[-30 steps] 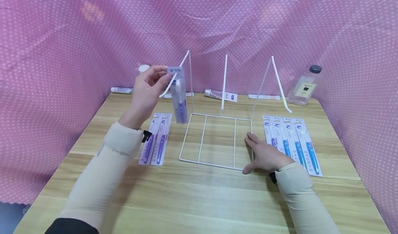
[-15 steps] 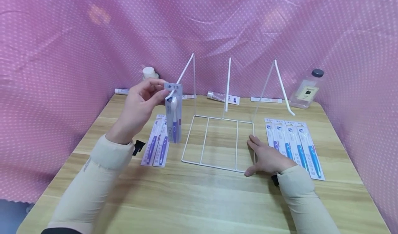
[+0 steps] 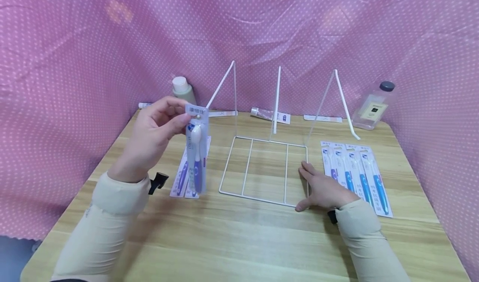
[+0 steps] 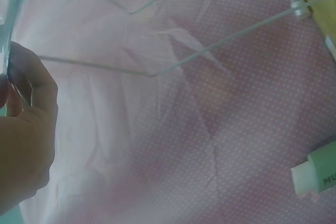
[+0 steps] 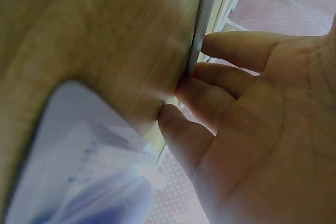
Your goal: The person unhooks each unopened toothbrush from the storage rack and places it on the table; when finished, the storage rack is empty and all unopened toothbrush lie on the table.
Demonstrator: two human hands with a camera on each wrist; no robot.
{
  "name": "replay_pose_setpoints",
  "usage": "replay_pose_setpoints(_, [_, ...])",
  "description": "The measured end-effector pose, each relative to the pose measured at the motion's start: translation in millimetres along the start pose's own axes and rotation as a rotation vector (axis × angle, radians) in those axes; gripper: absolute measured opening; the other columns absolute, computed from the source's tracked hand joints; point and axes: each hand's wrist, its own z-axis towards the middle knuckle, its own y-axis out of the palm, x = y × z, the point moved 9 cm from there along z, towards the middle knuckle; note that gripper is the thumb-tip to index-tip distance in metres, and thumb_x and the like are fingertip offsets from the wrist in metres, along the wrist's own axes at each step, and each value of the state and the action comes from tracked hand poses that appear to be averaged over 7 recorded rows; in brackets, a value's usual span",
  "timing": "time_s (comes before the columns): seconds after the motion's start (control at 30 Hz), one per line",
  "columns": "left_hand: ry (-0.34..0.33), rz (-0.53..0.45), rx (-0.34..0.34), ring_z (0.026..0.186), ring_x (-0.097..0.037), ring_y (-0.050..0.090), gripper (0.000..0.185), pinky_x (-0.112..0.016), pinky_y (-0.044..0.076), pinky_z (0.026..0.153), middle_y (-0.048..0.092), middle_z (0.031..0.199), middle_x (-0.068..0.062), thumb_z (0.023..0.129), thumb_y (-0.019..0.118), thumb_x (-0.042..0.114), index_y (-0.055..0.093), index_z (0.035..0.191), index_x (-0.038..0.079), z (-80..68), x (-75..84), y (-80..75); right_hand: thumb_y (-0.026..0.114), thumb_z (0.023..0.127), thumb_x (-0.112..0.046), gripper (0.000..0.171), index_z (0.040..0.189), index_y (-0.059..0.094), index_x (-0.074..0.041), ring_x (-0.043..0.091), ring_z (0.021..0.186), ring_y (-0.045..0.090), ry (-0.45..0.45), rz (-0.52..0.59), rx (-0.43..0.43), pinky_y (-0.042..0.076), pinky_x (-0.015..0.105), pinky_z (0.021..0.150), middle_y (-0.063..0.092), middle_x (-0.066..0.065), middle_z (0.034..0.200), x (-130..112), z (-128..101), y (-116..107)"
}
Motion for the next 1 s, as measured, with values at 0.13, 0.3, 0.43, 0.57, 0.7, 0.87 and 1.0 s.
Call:
replay_pose_setpoints(0.13, [0.047,-0.059,0.018,0.085,-0.011,0.066,0.027,-0.027,0.062,0.078,0.071,0.098,0.000,0.101,0.062,-0.006,0.072,0.112,0.016,-1.2,14.2,-4.2,0.090,0.072,-0.062,0.130,0.163,0.029,0.008,0.055,0.154,0.028,-0.003,-0.011,0.004,0.038,0.068,0.118,0.013,0.029,0.175,-1.3,-1.6,-1.5])
replay_pose_setpoints(0.3, [0.068,-0.122,0.084,0.082,-0.012,0.067,0.023,-0.027,0.063,0.075,0.072,0.096,-0.002,0.100,0.065,-0.005,0.074,0.110,0.013,0.2,18.9,-32.5,0.090,0.072,-0.063,0.131,0.163,0.029,0.008,0.055,0.155,0.028,-0.003,-0.011,0.004,0.038,0.068,0.118,0.013,0.029,0.175,-0.7,-0.8,-0.1])
replay_pose_setpoints(0.43, [-0.022,-0.118,0.171,0.085,-0.014,0.067,0.015,-0.025,0.063,0.075,0.070,0.099,-0.004,0.100,0.072,0.004,0.073,0.115,0.007,6.2,-0.2,-73.9,0.089,0.072,-0.065,0.131,0.164,0.029,0.007,0.054,0.155,0.028,0.002,-0.013,0.002,0.039,0.067,0.119,0.012,0.028,0.175,0.5,0.3,0.7])
replay_pose_setpoints(0.57, [-0.163,-0.013,0.261,0.088,-0.014,0.066,0.018,-0.024,0.061,0.076,0.066,0.101,-0.002,0.100,0.073,0.013,0.071,0.118,0.009,13.0,-30.7,-112.8,0.089,0.072,-0.066,0.132,0.164,0.028,0.006,0.054,0.155,0.029,0.003,-0.024,0.007,0.040,0.066,0.118,0.013,0.028,0.175,1.7,0.0,-0.3])
replay_pose_setpoints(0.7, [-0.301,0.073,0.317,0.089,-0.012,0.065,0.018,-0.023,0.058,0.076,0.066,0.102,0.003,0.103,0.070,0.017,0.069,0.121,0.014,16.8,-65.0,-142.7,0.090,0.072,-0.064,0.131,0.163,0.029,0.008,0.055,0.154,0.030,-0.005,-0.022,0.014,0.040,0.067,0.118,0.013,0.029,0.175,1.2,-0.3,-1.2])
replay_pose_setpoints(0.87, [-0.424,0.084,0.343,0.096,-0.013,0.064,0.019,-0.022,0.056,0.077,0.067,0.112,0.005,0.106,0.067,0.020,0.065,0.124,0.019,21.6,-110.1,-169.3,0.090,0.072,-0.064,0.131,0.163,0.029,0.007,0.054,0.155,0.028,-0.002,-0.015,0.011,0.039,0.066,0.119,0.013,0.029,0.175,0.3,-0.8,-0.3])
replay_pose_setpoints(1.0, [-0.501,0.094,0.351,0.094,-0.012,0.064,0.019,-0.021,0.056,0.074,0.067,0.110,0.006,0.106,0.064,0.017,0.064,0.125,0.022,24.8,-141.2,-182.4,0.089,0.072,-0.065,0.131,0.164,0.029,0.007,0.054,0.156,0.027,0.003,-0.011,0.007,0.038,0.067,0.120,0.012,0.029,0.175,0.9,0.2,0.6])
